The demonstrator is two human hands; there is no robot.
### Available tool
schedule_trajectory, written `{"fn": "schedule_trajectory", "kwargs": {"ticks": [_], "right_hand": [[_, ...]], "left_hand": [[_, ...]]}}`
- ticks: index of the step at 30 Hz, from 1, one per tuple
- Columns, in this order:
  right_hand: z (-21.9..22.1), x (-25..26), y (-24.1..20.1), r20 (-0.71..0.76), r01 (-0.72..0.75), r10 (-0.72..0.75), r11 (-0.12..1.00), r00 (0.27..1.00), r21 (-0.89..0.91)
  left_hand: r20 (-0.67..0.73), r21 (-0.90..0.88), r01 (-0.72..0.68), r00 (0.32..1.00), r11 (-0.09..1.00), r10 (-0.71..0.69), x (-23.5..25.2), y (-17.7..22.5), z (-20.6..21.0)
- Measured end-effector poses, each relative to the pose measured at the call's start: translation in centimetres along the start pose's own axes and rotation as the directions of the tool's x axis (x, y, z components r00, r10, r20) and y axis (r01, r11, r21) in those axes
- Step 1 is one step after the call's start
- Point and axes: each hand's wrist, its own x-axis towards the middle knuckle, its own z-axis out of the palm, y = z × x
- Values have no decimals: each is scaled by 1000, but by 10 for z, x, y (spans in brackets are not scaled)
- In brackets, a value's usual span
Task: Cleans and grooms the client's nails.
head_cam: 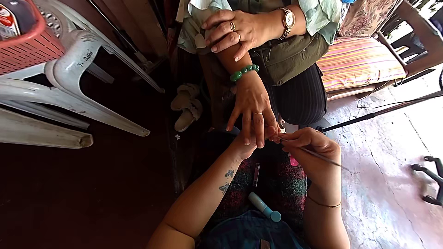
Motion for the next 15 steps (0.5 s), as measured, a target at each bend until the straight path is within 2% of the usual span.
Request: {"fn": "schedule_trajectory", "kwargs": {"ticks": [3,7,15], "right_hand": [[-2,-2,-2,34,13,-13,1000,999,9],[5,-5,4,-66,34,-37,998,997,-48],[13,-10,6,-110,84,-100,987,989,-136]], "left_hand": [[4,12,3,1000,1000,-3,0,1,1],[-1,-8,9,1000,1000,-9,0,0,1],[-7,10,7,1000,1000,-7,-1,-1,2]]}}
